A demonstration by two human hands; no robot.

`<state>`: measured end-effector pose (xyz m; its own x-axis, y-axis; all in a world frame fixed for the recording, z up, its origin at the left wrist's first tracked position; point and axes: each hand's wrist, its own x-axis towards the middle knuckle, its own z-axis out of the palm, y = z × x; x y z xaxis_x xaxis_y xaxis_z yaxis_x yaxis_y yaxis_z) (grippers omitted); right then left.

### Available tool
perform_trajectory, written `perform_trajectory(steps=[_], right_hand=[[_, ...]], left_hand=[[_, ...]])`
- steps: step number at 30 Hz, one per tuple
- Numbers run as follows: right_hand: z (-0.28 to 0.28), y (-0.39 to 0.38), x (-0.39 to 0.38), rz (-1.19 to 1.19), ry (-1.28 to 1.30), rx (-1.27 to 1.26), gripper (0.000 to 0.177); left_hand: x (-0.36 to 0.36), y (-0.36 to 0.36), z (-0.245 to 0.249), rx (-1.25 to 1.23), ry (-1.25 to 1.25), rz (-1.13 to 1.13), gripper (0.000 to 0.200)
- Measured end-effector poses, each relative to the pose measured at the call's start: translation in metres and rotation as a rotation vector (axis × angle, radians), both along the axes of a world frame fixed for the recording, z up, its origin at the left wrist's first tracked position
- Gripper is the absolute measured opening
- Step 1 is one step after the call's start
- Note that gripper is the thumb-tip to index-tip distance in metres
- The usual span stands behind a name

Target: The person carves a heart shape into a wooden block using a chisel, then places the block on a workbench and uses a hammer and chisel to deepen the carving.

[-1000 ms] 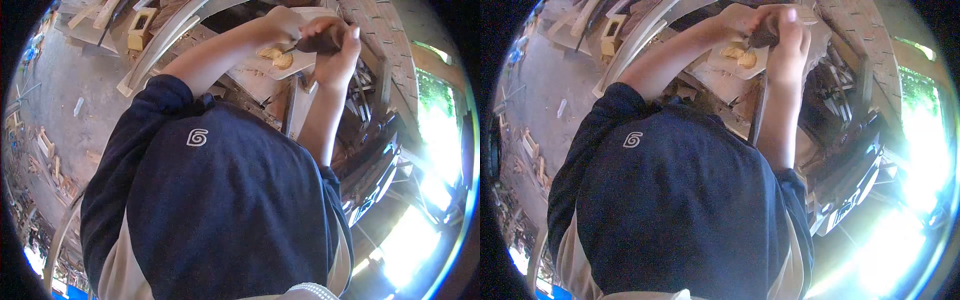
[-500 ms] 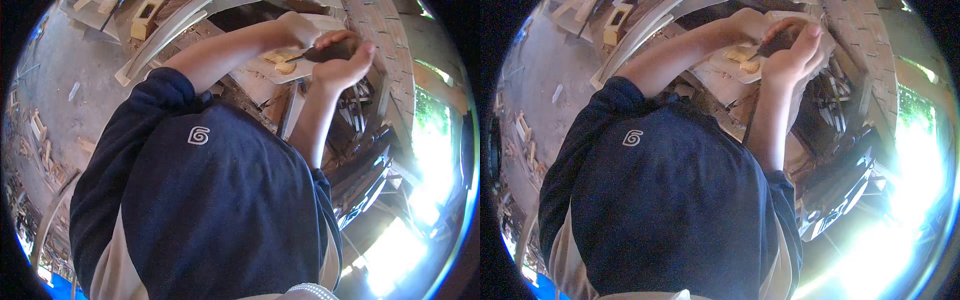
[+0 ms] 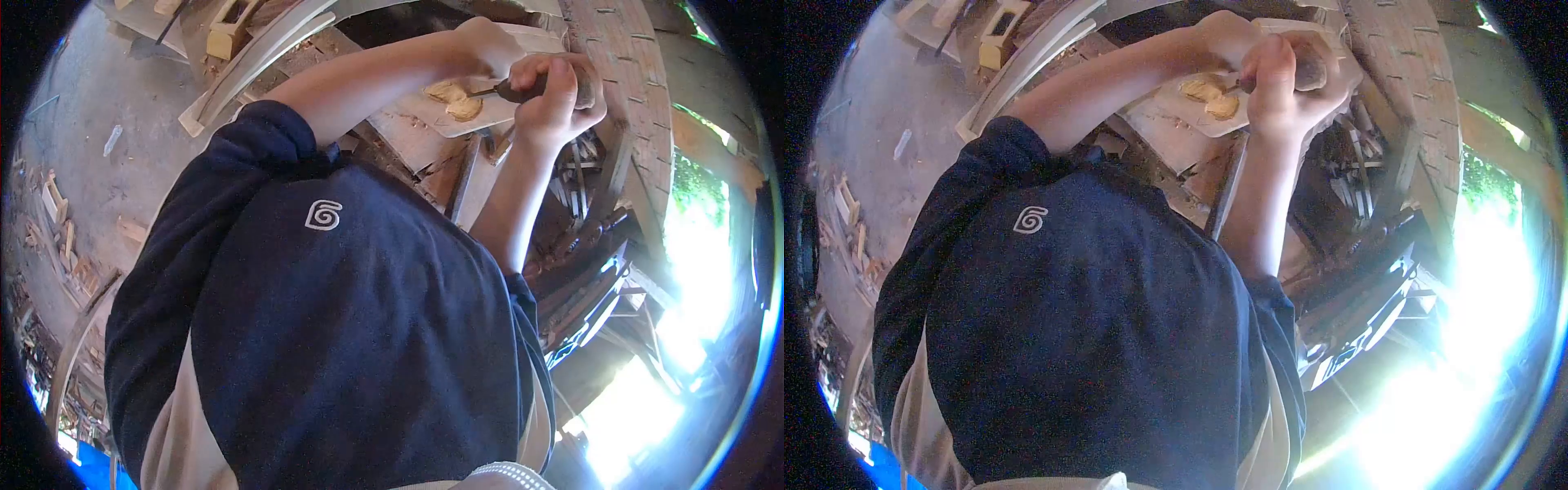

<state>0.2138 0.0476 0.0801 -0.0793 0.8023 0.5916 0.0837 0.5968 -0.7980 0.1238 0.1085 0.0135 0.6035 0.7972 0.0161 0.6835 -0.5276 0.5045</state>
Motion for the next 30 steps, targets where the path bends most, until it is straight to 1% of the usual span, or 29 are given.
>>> perform_trajectory(steps=[1, 2, 4, 5, 6, 8, 10, 11, 12, 14, 16, 18, 19, 20, 21, 22, 24, 25, 26, 27, 28, 30], right_hand=[[-0.002, 0.002, -0.001, 0.001, 0.021, -0.025, 0.025], [0.000, 0.003, 0.000, -0.005, 0.022, -0.024, 0.025], [0.012, 0.007, 0.005, 0.136, 0.077, 0.000, 0.017], [0.016, 0.010, 0.011, 0.098, 0.046, 0.063, 0.017], [0.033, 0.000, 0.004, 0.105, 0.156, -0.007, 0.016], [0.018, 0.004, 0.012, 0.021, 0.070, -0.013, 0.017], [-0.001, 0.010, 0.005, 0.082, 0.149, -0.040, 0.018], [-0.002, 0.010, 0.007, 0.075, 0.139, -0.054, 0.019], [0.003, 0.007, 0.006, 0.073, 0.140, -0.053, 0.019], [0.018, 0.004, 0.004, 0.077, 0.082, -0.014, 0.022], [0.022, 0.001, 0.005, 0.101, 0.116, -0.073, 0.024], [0.010, 0.003, 0.000, -0.034, 0.010, 0.020, 0.026], [0.007, 0.009, 0.003, 0.074, 0.102, -0.005, 0.027], [0.008, 0.013, 0.006, 0.076, 0.103, 0.000, 0.027], [0.011, 0.016, 0.008, 0.079, 0.098, -0.054, 0.028], [0.015, 0.017, 0.010, 0.085, 0.091, -0.108, 0.029], [0.032, 0.016, 0.010, 0.087, 0.086, -0.113, 0.029], [0.042, 0.012, 0.010, 0.083, 0.081, -0.129, 0.030], [0.048, 0.005, 0.006, 0.112, 0.235, -0.197, 0.030], [0.037, 0.007, 0.012, 0.048, 0.007, -0.085, 0.026], [0.025, 0.011, 0.015, -0.013, -0.221, 0.034, 0.023], [0.005, 0.010, 0.007, -0.028, -0.058, -0.117, 0.021]], left_hand=[[-0.002, 0.003, -0.004, 0.010, -0.051, -0.003, 0.028], [0.001, 0.004, -0.008, 0.011, -0.050, -0.010, 0.028], [-0.004, -0.007, 0.017, -0.022, 0.109, 0.036, 0.026], [-0.003, -0.004, 0.016, -0.021, 0.105, 0.041, 0.026], [0.000, -0.002, 0.012, -0.005, 0.069, 0.036, 0.026], [0.003, -0.004, 0.000, 0.003, 0.033, 0.026, 0.026], [-0.005, -0.001, -0.004, 0.063, -0.074, -0.004, 0.026], [-0.005, -0.002, -0.006, -0.012, -0.125, 0.023, 0.028], [-0.004, -0.007, 0.000, -0.011, -0.124, 0.021, 0.028], [-0.006, -0.008, 0.014, 0.012, 0.027, 0.027, 0.026], [-0.005, -0.008, 0.018, -0.011, 0.043, 0.032, 0.025], [-0.001, -0.009, 0.013, -0.033, 0.062, 0.020, 0.024], [-0.001, -0.004, 0.006, -0.010, 0.048, 0.006, 0.029], [-0.002, -0.001, 0.001, 0.012, 0.035, -0.002, 0.035], [-0.003, -0.006, 0.006, -0.062, -0.024, 0.065, 0.037], [-0.001, -0.009, 0.009, -0.057, -0.024, 0.064, 0.037], [0.001, -0.007, 0.012, -0.025, 0.033, 0.069, 0.028], [0.001, -0.007, 0.012, -0.027, 0.034, 0.074, 0.028], [0.002, -0.008, 0.011, -0.024, 0.022, 0.075, 0.024], [0.003, -0.010, 0.010, -0.020, 0.011, 0.074, 0.019], [0.002, -0.009, 0.007, -0.019, 0.013, 0.074, 0.019], [-0.001, -0.008, -0.002, 0.033, -0.033, 0.048, 0.028]])
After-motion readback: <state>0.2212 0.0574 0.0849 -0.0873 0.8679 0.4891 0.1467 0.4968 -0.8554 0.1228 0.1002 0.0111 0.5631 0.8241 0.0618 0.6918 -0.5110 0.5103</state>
